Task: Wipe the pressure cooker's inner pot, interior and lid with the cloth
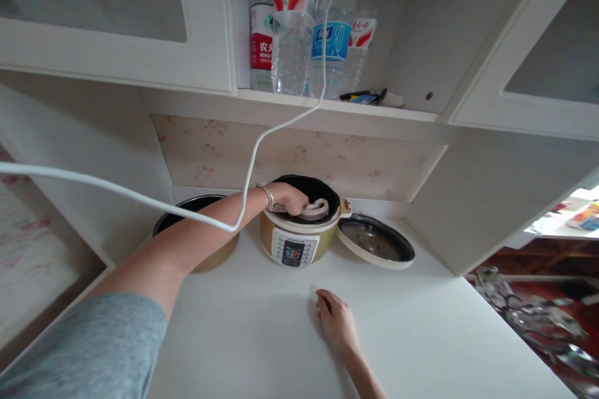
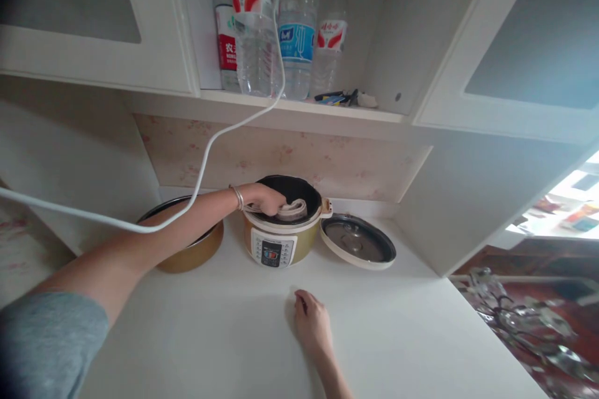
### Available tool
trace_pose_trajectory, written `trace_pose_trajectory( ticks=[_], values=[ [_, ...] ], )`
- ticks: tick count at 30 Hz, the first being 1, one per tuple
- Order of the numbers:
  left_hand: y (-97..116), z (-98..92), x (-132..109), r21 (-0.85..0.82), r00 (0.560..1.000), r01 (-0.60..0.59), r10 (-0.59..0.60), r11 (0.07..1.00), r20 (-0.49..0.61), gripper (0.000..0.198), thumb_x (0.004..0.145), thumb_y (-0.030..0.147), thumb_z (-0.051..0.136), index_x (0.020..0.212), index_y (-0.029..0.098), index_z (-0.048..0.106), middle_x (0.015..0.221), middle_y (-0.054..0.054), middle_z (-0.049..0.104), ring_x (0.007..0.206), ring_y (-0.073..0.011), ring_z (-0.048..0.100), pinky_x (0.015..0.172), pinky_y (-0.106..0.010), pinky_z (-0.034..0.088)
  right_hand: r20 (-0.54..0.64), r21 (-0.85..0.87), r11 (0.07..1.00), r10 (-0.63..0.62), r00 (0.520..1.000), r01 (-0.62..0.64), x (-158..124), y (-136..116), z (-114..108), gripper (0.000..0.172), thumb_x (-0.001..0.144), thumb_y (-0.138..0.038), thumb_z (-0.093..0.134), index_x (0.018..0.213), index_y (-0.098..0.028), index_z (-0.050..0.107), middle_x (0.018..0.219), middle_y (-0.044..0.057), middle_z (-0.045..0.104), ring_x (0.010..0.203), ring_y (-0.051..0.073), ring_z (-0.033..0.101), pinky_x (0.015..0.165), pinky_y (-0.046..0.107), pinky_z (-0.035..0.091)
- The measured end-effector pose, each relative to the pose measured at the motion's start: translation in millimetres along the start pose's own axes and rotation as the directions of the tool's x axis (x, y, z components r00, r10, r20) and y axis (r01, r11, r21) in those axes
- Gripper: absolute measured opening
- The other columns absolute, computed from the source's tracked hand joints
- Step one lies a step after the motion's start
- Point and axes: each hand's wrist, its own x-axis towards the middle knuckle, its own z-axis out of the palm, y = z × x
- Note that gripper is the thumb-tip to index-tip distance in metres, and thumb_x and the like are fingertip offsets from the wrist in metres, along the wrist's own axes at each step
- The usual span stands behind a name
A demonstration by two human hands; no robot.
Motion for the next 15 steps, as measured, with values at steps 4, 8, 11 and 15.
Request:
trace_pose_trajectory(
  ticks=[4,8,11,15],
  values=[
    [-37.0,7.0,7.4,0.151,0.988,0.109,-0.09,0.982,-0.129,0.013,0.06,0.008,0.068,0.061,0.02,0.073,0.074,-0.013,0.073,0.088,-0.0323,0.066,0.084,-0.041,0.046,-0.02,-0.071,0.997,-0.02,1.0,0.018,2.7,-2.2,0.4,0.032,0.088,-0.037,0.042,0.099,-0.026,0.07,0.103,0.006,0.072,0.091,0.024,0.066,0.081,0.033,0.047],
    [-50.6,13.7,27.5,0.204,0.965,0.081,-0.025,0.976,-0.261,0.018,0.065,0.004,0.063,0.057,0.018,0.071,0.078,-0.018,0.072,0.1,-0.0361,0.062,0.093,-0.049,0.038,-0.039,-0.085,0.996,-0.024,0.999,0.02,4.4,-2.9,0.8,0.032,0.088,-0.037,0.042,0.098,-0.027,0.071,0.104,0.006,0.072,0.094,0.024,0.066,0.082,0.034,0.047],
    [-50.4,14.4,46.2,0.239,0.962,-0.002,0.067,0.971,-0.266,0.026,0.061,-0.001,0.06,0.057,0.022,0.07,0.078,-0.014,0.072,0.103,-0.0328,0.061,0.095,-0.047,0.036,-0.045,-0.101,0.995,-0.022,0.999,0.018,4.8,-3.4,1.2,0.033,0.088,-0.036,0.042,0.099,-0.027,0.071,0.104,0.006,0.072,0.092,0.024,0.067,0.082,0.033,0.047],
    [-49.0,8.8,65.9,0.275,0.951,-0.11,0.181,0.955,-0.251,0.03,0.061,0.001,0.058,0.059,0.028,0.07,0.084,-0.008,0.073,0.111,-0.028,0.057,0.095,-0.043,0.038,-0.045,-0.132,0.991,-0.014,0.999,0.008,4.9,-5.6,1.3,0.034,0.089,-0.034,0.04,0.1,-0.024,0.071,0.105,0.006,0.072,0.094,0.022,0.066,0.082,0.03,0.047]
  ],
)
